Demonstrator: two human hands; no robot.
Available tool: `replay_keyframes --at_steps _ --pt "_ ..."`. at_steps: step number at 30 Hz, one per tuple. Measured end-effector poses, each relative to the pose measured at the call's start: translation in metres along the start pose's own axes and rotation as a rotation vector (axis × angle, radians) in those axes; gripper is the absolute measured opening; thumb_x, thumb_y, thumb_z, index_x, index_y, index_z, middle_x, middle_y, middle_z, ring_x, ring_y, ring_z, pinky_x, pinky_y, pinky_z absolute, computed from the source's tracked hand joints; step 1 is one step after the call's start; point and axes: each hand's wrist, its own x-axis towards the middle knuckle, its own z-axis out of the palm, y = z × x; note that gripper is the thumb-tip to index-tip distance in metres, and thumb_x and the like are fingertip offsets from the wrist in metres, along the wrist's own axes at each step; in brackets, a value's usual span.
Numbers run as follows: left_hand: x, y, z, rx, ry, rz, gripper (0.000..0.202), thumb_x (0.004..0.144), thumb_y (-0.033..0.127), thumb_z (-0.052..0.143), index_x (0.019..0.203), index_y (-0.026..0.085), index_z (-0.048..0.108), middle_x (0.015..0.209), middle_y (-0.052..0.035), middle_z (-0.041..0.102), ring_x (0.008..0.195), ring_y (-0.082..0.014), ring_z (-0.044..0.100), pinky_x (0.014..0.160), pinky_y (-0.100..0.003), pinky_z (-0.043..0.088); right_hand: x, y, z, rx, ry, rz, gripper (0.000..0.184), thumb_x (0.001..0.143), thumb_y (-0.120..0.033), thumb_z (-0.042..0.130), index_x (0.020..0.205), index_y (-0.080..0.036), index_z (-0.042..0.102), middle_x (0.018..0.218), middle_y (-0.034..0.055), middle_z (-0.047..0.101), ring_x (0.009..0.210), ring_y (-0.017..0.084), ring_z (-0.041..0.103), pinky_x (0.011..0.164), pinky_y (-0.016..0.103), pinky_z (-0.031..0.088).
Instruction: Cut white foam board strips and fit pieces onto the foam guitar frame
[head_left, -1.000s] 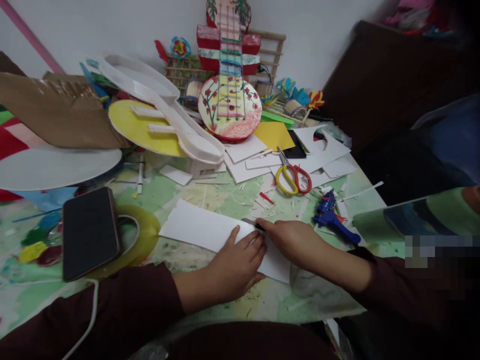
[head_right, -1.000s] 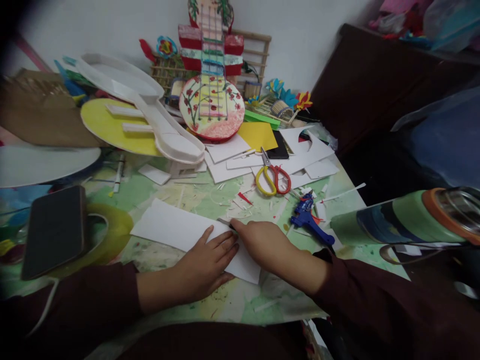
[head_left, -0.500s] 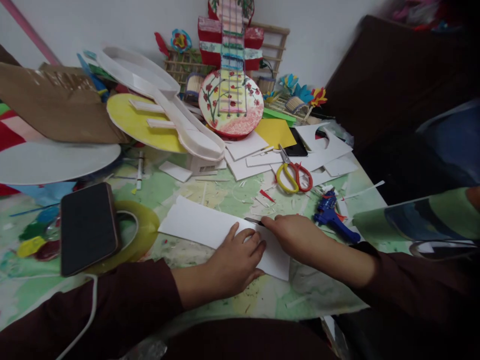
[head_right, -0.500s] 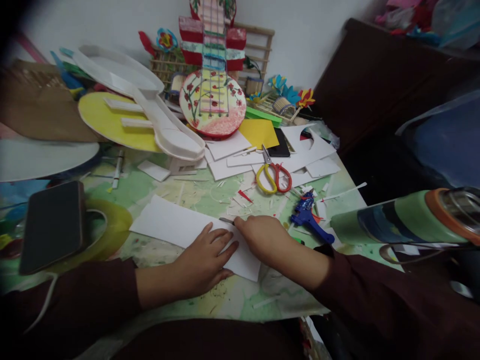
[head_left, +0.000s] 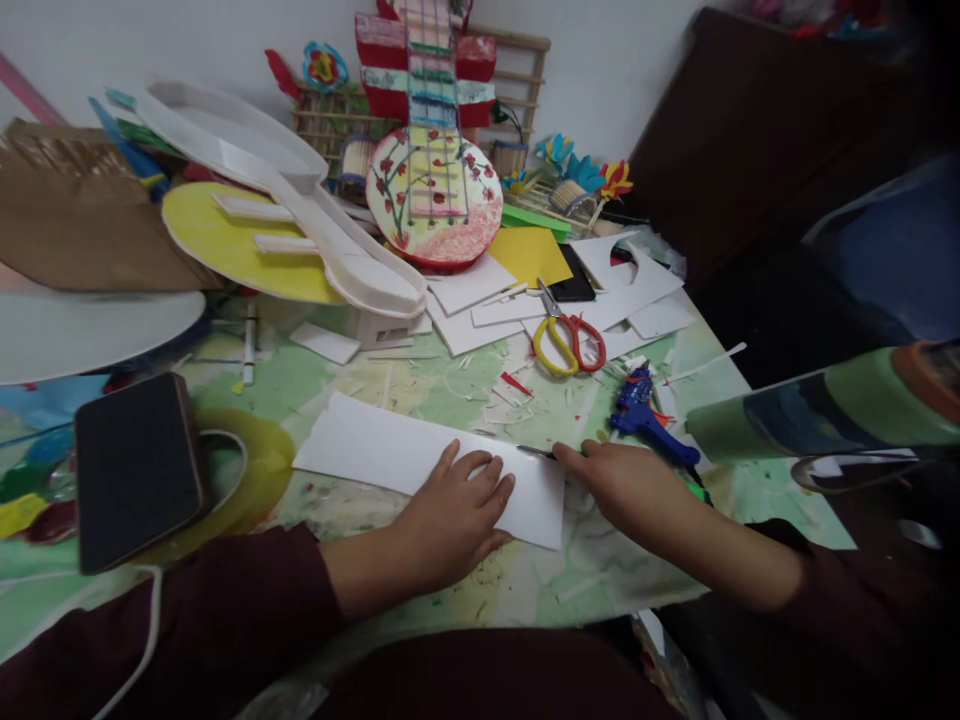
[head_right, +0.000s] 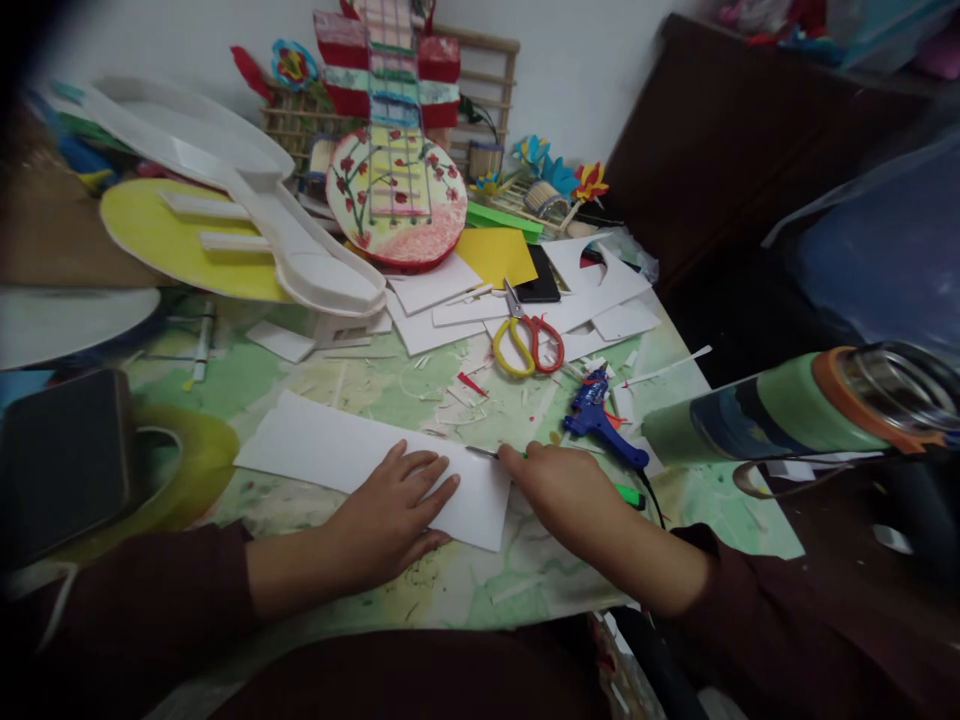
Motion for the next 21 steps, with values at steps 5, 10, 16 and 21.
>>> replay_keyframes --at_steps 5,10,16,21 --pt "0.001 -0.001 -0.002 -0.008 -0.029 0.002 0.05 0.086 0.043 0.056 0.124 0.011 0.053 0.127 -0.0182 0.056 0.117 -0.0348 0.048 0.101 -0.062 0.03 -0.013 0.006 0.011 -0.034 0.02 0.016 0.04 0.087 -0.011 0.04 0.124 -0.022 0.048 0.079 0.0054 0.061 0.067 0.018 0.061 0.051 0.028 0.022" --pt "0.002 -0.002 -0.004 -0.021 -0.038 0.011 0.05 0.086 0.042 0.057 0.125 0.011 0.053 0.127 -0.0184 0.056 0.117 -0.0349 0.048 0.101 -0.062 0.03 -0.022 0.011 0.024 -0.073 0.049 0.024 0.044 0.085 -0.009 0.038 0.126 -0.023 0.046 0.08 0.0046 0.06 0.062 0.017 0.058 0.05 0.028 0.019" --pt "0.0 -0.003 -0.003 -0.031 -0.009 0.028 0.049 0.087 0.041 0.055 0.125 0.01 0.053 0.126 -0.0187 0.056 0.117 -0.0346 0.047 0.101 -0.062 0.03 -0.031 0.013 0.025 -0.1 0.044 0.041 0.044 0.083 -0.007 0.039 0.124 -0.023 0.048 0.078 0.0043 0.059 0.063 0.016 0.058 0.05 0.028 0.019" --pt "0.0 -0.003 -0.005 -0.027 -0.02 0.036 0.047 0.087 0.039 0.054 0.124 0.01 0.053 0.126 -0.0188 0.056 0.118 -0.0344 0.047 0.101 -0.061 0.03 -0.038 0.014 0.023 -0.133 -0.002 0.071 0.047 0.082 -0.005 0.041 0.124 -0.023 0.048 0.078 0.0043 0.06 0.063 0.017 0.059 0.049 0.028 0.021"
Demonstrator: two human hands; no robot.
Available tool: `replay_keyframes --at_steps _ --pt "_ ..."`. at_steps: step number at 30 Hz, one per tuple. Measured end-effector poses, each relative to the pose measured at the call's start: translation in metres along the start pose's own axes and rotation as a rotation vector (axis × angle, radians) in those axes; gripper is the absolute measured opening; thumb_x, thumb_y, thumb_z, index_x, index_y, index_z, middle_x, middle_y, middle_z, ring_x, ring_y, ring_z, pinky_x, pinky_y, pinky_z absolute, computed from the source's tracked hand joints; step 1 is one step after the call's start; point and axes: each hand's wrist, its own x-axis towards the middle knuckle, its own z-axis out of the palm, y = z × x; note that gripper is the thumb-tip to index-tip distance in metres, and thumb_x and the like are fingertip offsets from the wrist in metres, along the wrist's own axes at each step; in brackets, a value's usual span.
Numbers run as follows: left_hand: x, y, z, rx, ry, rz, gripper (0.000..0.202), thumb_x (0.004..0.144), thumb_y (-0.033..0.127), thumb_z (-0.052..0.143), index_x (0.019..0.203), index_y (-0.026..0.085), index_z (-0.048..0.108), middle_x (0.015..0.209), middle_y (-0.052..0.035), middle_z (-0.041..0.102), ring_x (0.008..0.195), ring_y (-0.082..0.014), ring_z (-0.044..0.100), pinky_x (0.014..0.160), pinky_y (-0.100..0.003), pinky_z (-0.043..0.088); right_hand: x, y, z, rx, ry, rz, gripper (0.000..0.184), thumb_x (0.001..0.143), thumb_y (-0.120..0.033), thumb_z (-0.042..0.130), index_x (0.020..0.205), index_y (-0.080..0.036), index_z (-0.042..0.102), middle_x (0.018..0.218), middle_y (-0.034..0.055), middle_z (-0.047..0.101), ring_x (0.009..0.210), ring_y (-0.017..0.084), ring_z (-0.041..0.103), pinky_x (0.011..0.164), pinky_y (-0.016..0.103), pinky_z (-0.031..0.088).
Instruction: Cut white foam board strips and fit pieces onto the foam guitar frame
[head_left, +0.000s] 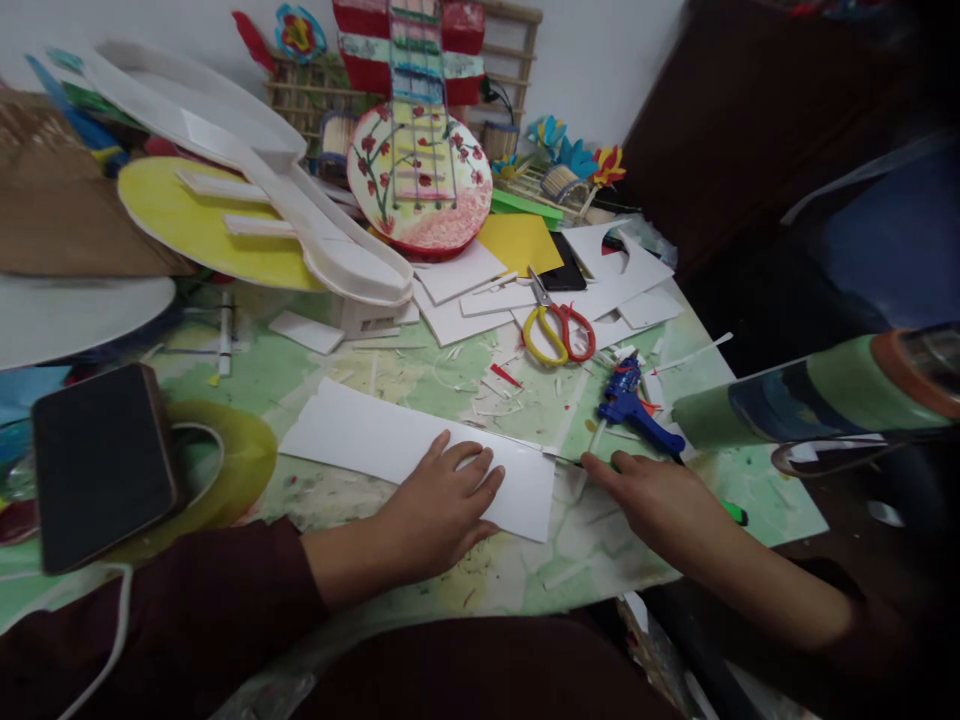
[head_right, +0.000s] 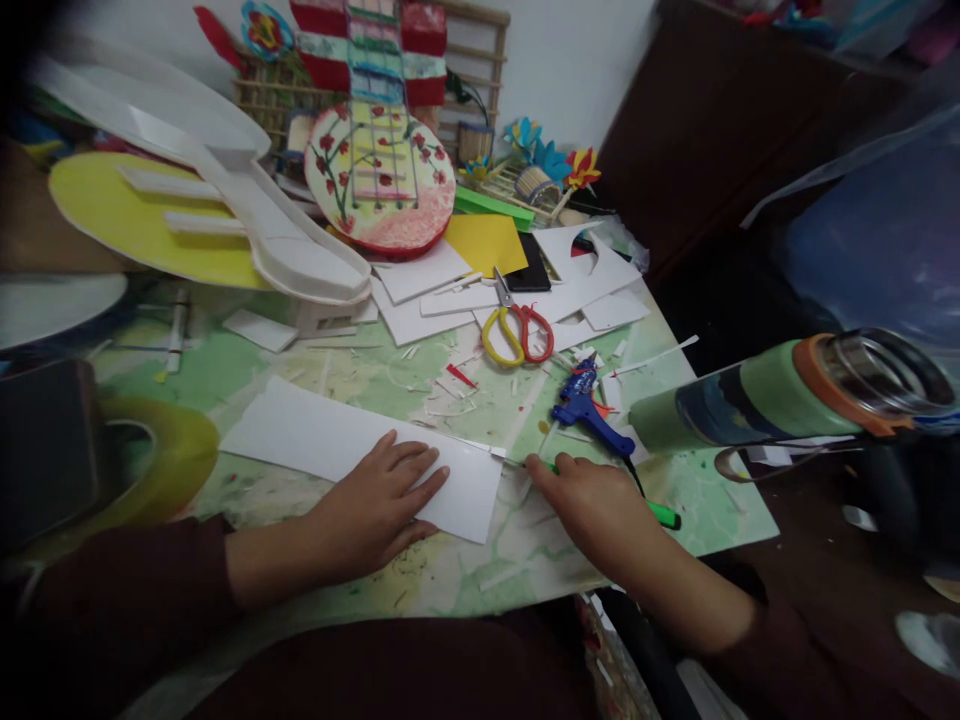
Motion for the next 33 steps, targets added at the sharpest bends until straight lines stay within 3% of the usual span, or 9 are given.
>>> replay_keyframes --at_steps 7,9,14,19,30,33 --pt "0.001 0.0 -0.002 0.004 -0.014 -0.007 0.046 0.087 0.037 0.055 0.124 0.01 0.053 0.127 -0.0189 0.055 0.118 -0.0348 0.046 0.102 -0.062 0.028 -0.022 0.013 0.002 -0.013 -0.069 0.102 0.051 0.077 -0.002 0.042 0.122 -0.023 0.05 0.08 0.0043 0.062 0.064 0.018 0.061 0.049 0.027 0.024" --pt "0.0 0.001 -0.001 0.003 -0.012 -0.005 0.046 0.086 0.036 0.056 0.124 0.01 0.053 0.126 -0.0192 0.056 0.119 -0.0352 0.046 0.102 -0.062 0.028 -0.021 0.011 -0.001 0.047 -0.021 0.141 0.049 0.079 -0.004 0.041 0.123 -0.024 0.049 0.083 0.0043 0.063 0.065 0.017 0.062 0.051 0.026 0.026" --pt "-0.001 0.003 0.0 0.022 0.019 0.006 0.048 0.086 0.037 0.056 0.125 0.009 0.053 0.126 -0.0203 0.056 0.118 -0.0355 0.048 0.101 -0.062 0.029 0.016 -0.009 -0.013 0.339 0.2 0.171 0.032 0.092 -0.026 0.042 0.124 -0.022 0.047 0.099 0.0078 0.066 0.08 0.019 0.063 0.061 0.025 0.036" --pt "-0.002 0.004 -0.001 0.055 0.005 0.011 0.048 0.088 0.04 0.054 0.125 0.008 0.053 0.127 -0.0208 0.056 0.117 -0.036 0.048 0.1 -0.061 0.031 0.054 -0.021 -0.019 0.476 0.206 0.068 0.035 0.087 -0.02 0.049 0.122 -0.021 0.048 0.103 0.0081 0.066 0.086 0.019 0.062 0.066 0.023 0.037" --pt "0.0 0.003 -0.001 0.072 0.006 0.023 0.049 0.087 0.04 0.055 0.125 0.009 0.053 0.127 -0.0203 0.056 0.118 -0.0348 0.049 0.101 -0.059 0.031 0.055 -0.018 -0.021 0.332 0.186 0.064 0.038 0.086 -0.012 0.041 0.123 -0.02 0.046 0.092 0.0078 0.067 0.08 0.019 0.063 0.062 0.024 0.036" --pt "0.0 0.003 0.0 0.08 0.01 0.025 0.048 0.088 0.04 0.055 0.125 0.009 0.053 0.126 -0.0199 0.056 0.118 -0.0347 0.048 0.101 -0.058 0.031 0.053 -0.012 -0.021 0.34 0.282 0.139 0.039 0.087 -0.013 0.04 0.125 -0.021 0.045 0.098 0.0083 0.068 0.081 0.02 0.063 0.063 0.026 0.038"
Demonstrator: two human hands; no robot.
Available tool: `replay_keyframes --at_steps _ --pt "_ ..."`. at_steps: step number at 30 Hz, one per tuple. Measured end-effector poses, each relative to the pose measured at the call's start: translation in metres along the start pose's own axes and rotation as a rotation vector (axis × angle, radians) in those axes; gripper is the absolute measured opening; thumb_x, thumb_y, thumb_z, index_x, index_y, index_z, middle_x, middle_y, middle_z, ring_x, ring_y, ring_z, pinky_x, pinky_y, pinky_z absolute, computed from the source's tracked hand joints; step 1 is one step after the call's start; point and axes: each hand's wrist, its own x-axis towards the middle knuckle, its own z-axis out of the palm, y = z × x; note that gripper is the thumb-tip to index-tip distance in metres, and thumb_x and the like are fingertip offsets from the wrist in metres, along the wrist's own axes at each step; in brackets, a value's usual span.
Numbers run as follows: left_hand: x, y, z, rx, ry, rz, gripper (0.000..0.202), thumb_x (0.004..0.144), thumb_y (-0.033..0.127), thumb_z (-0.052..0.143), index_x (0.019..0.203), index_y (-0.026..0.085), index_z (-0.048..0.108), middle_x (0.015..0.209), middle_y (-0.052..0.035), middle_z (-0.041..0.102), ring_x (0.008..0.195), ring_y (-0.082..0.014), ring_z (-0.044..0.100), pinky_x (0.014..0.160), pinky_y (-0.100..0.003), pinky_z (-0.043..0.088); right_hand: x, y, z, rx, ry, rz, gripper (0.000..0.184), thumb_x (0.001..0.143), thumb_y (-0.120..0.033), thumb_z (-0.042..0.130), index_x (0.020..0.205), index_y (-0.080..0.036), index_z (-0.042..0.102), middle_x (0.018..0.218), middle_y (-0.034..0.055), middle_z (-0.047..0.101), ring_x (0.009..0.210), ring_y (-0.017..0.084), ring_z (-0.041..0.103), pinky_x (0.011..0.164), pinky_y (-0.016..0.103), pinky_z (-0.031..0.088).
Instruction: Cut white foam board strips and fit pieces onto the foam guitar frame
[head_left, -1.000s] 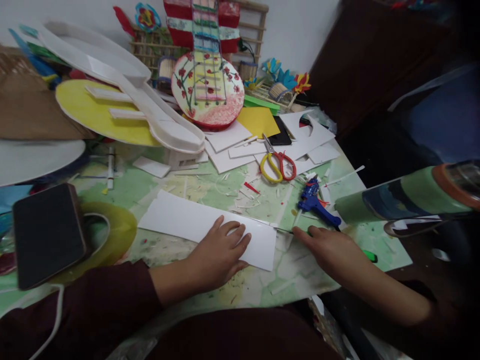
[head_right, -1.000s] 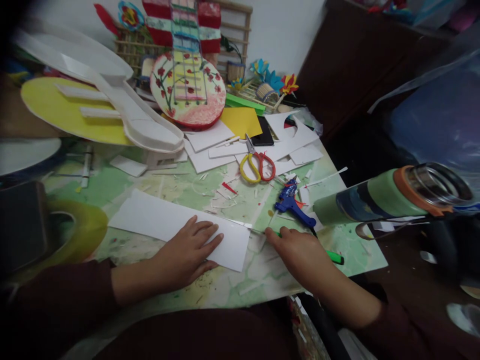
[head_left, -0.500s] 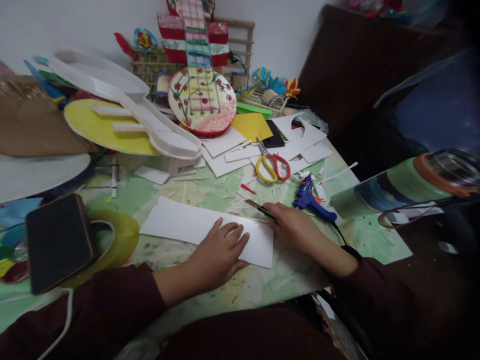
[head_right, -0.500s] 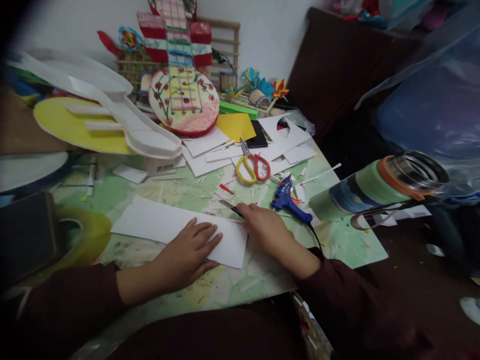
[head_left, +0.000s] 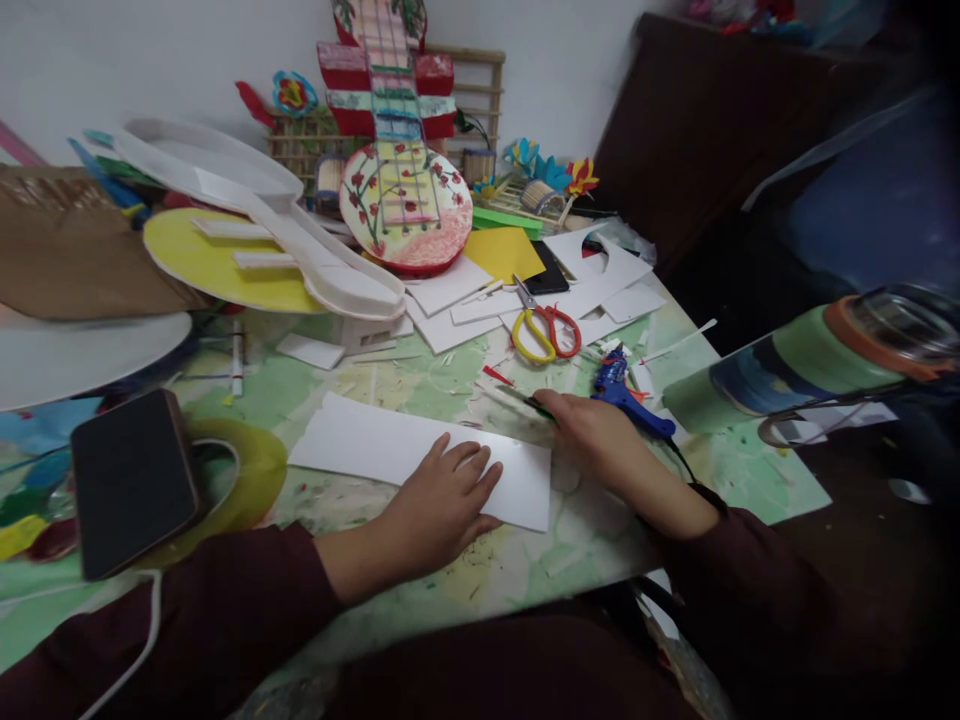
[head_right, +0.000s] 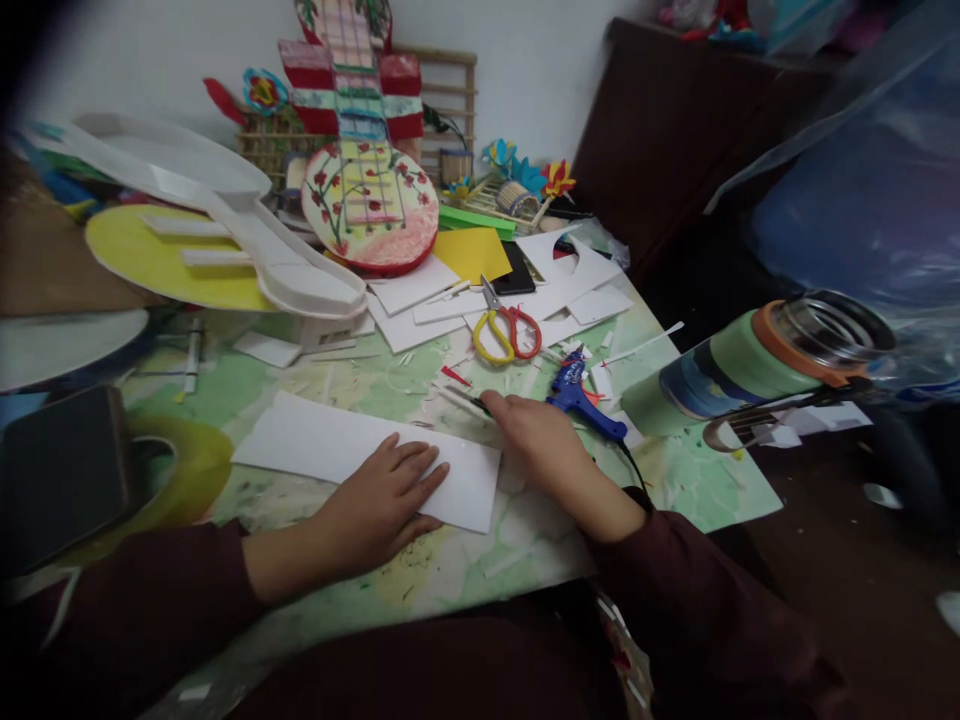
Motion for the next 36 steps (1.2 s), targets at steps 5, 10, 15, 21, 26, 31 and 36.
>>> replay_keyframes --at_steps 5,10,15,21,26,31,36 --pt "0.0 0.0 -0.002 0.019 0.009 0.014 0.048 0.089 0.04 0.053 0.125 0.009 0.053 0.124 -0.0199 0.056 0.116 -0.0342 0.048 0.1 -0.057 0.032 -0.001 0.01 -0.012 0.026 0.409 0.329 0.044 0.09 -0.023 0.04 0.134 -0.017 0.04 0.116 0.016 0.062 0.095 0.028 0.061 0.071 0.033 0.045" --pt "0.0 -0.001 -0.004 0.024 -0.003 0.005 0.049 0.088 0.041 0.053 0.126 0.01 0.052 0.126 -0.0197 0.055 0.116 -0.0346 0.048 0.1 -0.057 0.033 -0.012 0.001 -0.002 0.191 0.423 0.308 0.043 0.089 -0.029 0.045 0.13 -0.016 0.045 0.114 0.0155 0.064 0.095 0.029 0.062 0.074 0.035 0.046" --pt "0.0 -0.001 -0.004 0.011 0.015 0.002 0.048 0.088 0.04 0.053 0.126 0.011 0.052 0.125 -0.0205 0.054 0.117 -0.0332 0.046 0.101 -0.056 0.031 -0.032 -0.011 0.019 0.296 0.329 0.279 0.039 0.088 -0.03 0.046 0.126 -0.018 0.048 0.102 0.0119 0.068 0.086 0.026 0.064 0.068 0.031 0.045" --pt "0.002 -0.002 -0.008 0.025 0.007 0.002 0.054 0.087 0.046 0.052 0.127 0.01 0.051 0.126 -0.021 0.053 0.121 -0.0343 0.043 0.105 -0.057 0.027 -0.056 -0.011 0.03 0.374 0.29 0.306 0.039 0.089 -0.031 0.046 0.126 -0.019 0.048 0.11 0.0116 0.067 0.092 0.026 0.065 0.072 0.032 0.047" --pt "0.0 -0.006 -0.022 0.056 -0.027 -0.11 0.068 0.082 0.055 0.055 0.133 0.011 0.047 0.135 -0.0228 0.046 0.127 -0.0369 0.038 0.106 -0.059 0.025 -0.068 -0.011 0.03 0.414 0.262 0.285 0.038 0.089 -0.029 0.045 0.125 -0.017 0.048 0.11 0.0129 0.067 0.097 0.027 0.064 0.078 0.034 0.048" --pt "-0.011 -0.011 -0.025 0.093 -0.081 -0.231 0.073 0.082 0.06 0.052 0.138 0.014 0.043 0.142 -0.0221 0.041 0.131 -0.038 0.035 0.104 -0.061 0.026 -0.072 -0.008 0.028 0.402 0.267 0.254 0.037 0.089 -0.03 0.045 0.124 -0.018 0.048 0.106 0.0116 0.069 0.093 0.026 0.065 0.076 0.034 0.047" --pt "-0.011 -0.015 -0.022 0.091 -0.077 -0.19 0.069 0.084 0.054 0.052 0.139 0.014 0.04 0.143 -0.0234 0.037 0.133 -0.0375 0.033 0.105 -0.059 0.026 -0.07 -0.007 0.029 0.413 0.274 0.198 0.035 0.089 -0.028 0.046 0.123 -0.02 0.049 0.105 0.0104 0.069 0.093 0.025 0.066 0.075 0.032 0.047"
